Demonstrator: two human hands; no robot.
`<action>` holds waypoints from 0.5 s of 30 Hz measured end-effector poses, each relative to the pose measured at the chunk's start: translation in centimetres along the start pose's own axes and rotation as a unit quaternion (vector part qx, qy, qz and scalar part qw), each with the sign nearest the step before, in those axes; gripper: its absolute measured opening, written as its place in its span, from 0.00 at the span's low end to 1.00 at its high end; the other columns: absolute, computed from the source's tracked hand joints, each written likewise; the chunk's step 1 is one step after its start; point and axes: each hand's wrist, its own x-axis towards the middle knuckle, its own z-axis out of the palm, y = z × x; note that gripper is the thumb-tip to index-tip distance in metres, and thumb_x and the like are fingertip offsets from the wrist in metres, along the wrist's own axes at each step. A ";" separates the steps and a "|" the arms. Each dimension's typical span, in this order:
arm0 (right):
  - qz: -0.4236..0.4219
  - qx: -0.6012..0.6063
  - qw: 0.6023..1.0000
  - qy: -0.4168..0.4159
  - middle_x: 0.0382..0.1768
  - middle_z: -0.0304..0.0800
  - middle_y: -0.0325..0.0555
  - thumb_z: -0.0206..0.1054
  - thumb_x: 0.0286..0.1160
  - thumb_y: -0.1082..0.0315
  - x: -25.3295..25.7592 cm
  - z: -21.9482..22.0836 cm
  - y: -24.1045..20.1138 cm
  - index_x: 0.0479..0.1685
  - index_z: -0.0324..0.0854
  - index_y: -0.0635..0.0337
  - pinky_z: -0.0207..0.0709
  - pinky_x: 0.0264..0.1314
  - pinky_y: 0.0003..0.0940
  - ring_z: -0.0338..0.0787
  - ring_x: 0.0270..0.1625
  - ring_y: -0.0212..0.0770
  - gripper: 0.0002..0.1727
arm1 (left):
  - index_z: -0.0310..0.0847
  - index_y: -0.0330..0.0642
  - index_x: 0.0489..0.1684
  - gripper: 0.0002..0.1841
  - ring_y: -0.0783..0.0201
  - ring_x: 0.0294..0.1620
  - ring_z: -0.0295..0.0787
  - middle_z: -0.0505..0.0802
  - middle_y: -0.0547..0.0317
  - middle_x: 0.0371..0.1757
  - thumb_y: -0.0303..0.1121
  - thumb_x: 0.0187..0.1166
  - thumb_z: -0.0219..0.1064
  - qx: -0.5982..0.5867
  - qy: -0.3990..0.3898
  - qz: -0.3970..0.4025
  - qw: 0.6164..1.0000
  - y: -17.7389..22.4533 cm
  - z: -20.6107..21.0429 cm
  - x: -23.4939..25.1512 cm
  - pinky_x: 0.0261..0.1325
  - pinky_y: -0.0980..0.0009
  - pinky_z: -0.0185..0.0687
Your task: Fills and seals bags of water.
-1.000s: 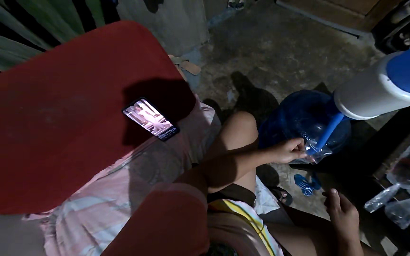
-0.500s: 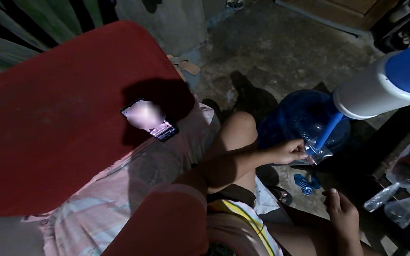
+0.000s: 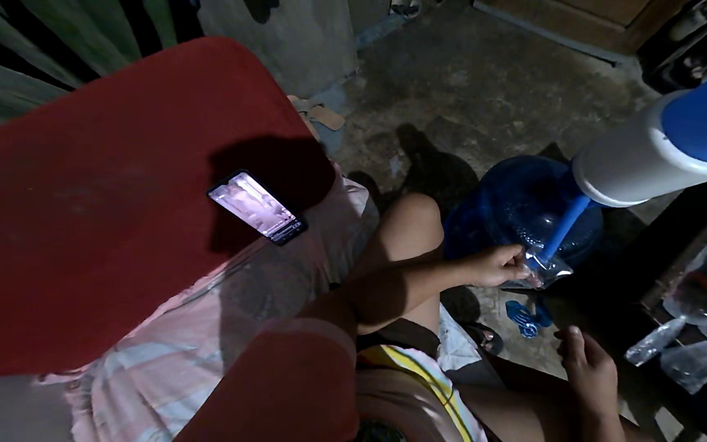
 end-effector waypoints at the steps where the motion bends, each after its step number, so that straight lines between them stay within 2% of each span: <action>1: 0.001 0.001 1.000 0.000 0.26 0.82 0.50 0.48 0.93 0.61 0.0 0.0 -0.1 0.45 0.84 0.78 0.74 0.35 0.34 0.77 0.27 0.32 0.26 | 0.69 0.16 0.61 0.14 0.64 0.53 0.85 0.86 0.37 0.52 0.24 0.88 0.55 -0.003 -0.002 0.000 1.000 0.0 0.0 0.0 0.61 0.71 0.78; 5: -0.002 0.002 1.000 0.011 0.25 0.82 0.48 0.48 0.92 0.61 -0.1 0.1 -0.1 0.44 0.84 0.77 0.73 0.34 0.31 0.76 0.26 0.30 0.26 | 0.69 0.16 0.61 0.14 0.62 0.54 0.84 0.87 0.35 0.53 0.23 0.87 0.55 0.009 -0.008 0.006 1.000 -0.3 0.1 0.0 0.62 0.70 0.78; 9: -0.005 0.002 1.000 0.007 0.27 0.83 0.50 0.49 0.92 0.60 -0.1 0.0 -0.1 0.45 0.84 0.78 0.74 0.35 0.32 0.77 0.26 0.32 0.26 | 0.67 0.14 0.66 0.17 0.59 0.56 0.86 0.86 0.33 0.56 0.22 0.87 0.56 0.014 -0.020 -0.010 1.000 0.1 0.6 -0.3 0.64 0.68 0.79; 11: -0.010 0.009 1.000 0.006 0.28 0.84 0.52 0.51 0.91 0.60 -0.2 0.0 -0.1 0.44 0.83 0.79 0.75 0.35 0.33 0.78 0.26 0.32 0.26 | 0.68 0.15 0.64 0.16 0.61 0.53 0.84 0.86 0.33 0.55 0.22 0.87 0.56 0.022 -0.030 -0.018 0.999 0.1 0.8 -0.4 0.62 0.69 0.78; 15: 0.006 0.070 0.997 0.006 0.33 0.84 0.48 0.52 0.89 0.59 -0.5 0.0 -0.4 0.48 0.82 0.77 0.77 0.37 0.24 0.81 0.31 0.25 0.25 | 0.70 0.15 0.62 0.15 0.61 0.51 0.83 0.86 0.34 0.53 0.23 0.87 0.57 0.042 -0.046 -0.031 0.998 0.5 1.0 -0.7 0.60 0.70 0.76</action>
